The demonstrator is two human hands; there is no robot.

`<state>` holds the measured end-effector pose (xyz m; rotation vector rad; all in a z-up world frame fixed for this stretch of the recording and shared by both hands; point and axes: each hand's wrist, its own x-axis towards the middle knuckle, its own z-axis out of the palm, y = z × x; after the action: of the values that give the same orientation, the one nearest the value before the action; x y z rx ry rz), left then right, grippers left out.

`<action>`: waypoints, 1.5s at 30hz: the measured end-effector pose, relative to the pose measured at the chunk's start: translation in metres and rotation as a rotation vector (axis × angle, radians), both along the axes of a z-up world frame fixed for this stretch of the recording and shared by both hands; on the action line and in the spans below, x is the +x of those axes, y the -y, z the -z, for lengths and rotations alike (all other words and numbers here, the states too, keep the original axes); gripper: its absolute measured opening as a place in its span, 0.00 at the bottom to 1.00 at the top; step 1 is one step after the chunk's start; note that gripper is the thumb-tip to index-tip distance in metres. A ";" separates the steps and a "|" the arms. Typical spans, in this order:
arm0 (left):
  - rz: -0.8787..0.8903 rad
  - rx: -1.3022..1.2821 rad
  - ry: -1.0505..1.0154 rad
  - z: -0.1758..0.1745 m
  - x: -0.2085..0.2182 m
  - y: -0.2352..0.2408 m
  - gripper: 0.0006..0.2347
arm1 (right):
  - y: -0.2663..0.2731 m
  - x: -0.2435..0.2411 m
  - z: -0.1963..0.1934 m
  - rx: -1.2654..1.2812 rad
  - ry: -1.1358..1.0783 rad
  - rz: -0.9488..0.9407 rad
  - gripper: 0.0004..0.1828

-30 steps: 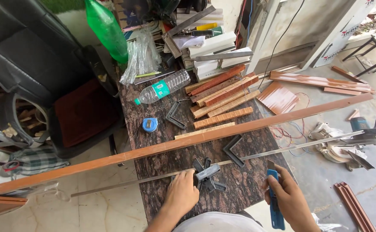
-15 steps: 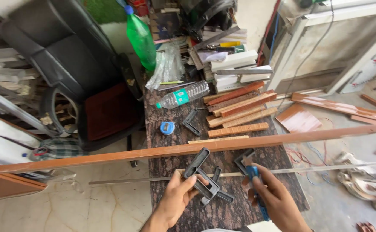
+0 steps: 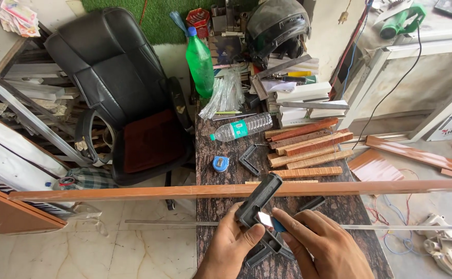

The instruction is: Measuring and cleaning a plastic corner joint for fabrication.

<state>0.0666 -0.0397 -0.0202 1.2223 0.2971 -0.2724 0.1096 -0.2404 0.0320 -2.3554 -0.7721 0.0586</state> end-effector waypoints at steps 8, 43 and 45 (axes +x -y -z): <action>-0.081 -0.110 0.208 -0.005 0.003 0.008 0.33 | -0.005 0.000 0.002 0.009 0.045 0.014 0.26; -0.227 -0.079 0.275 -0.050 -0.005 0.011 0.31 | 0.025 0.029 -0.013 0.002 -0.256 -0.061 0.20; -0.204 0.063 0.302 -0.053 -0.007 0.010 0.30 | 0.022 0.027 -0.016 0.018 -0.317 -0.025 0.20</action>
<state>0.0599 -0.0500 0.0328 1.2646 0.1671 0.0987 0.1364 -0.2622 0.0478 -2.2444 -0.6424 0.4237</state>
